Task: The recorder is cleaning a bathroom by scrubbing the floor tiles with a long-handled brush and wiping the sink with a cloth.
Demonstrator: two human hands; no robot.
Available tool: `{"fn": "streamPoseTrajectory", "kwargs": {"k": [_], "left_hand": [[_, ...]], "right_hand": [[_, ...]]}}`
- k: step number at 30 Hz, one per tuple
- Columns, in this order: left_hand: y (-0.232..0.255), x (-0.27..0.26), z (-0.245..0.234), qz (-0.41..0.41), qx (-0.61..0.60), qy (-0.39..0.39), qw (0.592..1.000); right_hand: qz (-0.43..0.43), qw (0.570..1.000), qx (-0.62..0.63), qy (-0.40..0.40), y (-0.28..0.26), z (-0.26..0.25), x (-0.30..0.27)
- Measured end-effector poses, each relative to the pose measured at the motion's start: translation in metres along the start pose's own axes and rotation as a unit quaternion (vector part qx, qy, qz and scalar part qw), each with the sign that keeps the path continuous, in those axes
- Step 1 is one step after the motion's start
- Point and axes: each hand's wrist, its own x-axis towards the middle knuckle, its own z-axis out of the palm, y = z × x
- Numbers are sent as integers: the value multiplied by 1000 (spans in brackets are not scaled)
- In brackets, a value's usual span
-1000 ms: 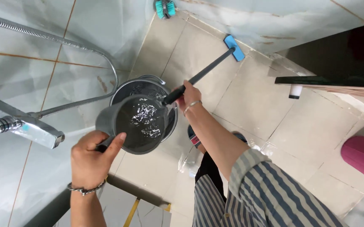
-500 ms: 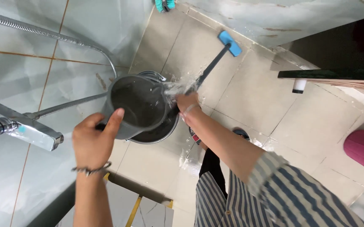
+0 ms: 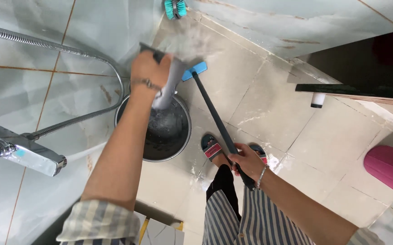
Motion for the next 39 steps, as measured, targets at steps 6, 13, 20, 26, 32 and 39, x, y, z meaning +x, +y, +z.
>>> {"fn": "streamPoseTrajectory", "kwargs": {"k": [6,13,20,26,32,39], "left_hand": [[35,53,-2,33,3,76,997],[28,29,26,97,22,154,983],[-32,-30,53,-70,-393,81,913],[-25,-99,48,-215,-448,13,868],[-25,-75,85,-277,-532,-34,799],[-50,13,67,-357,-744,57,562]], "right_hand": [[61,992,-108,30,-51,-5,-40],[77,965,-248,32,-62,-57,-44],[105,947,-300,54,-43,-109,-51],[166,887,-425,73,-28,-171,-55],[180,871,-452,63,-61,-183,-52],[199,846,-491,56,-107,-186,-44]]}}
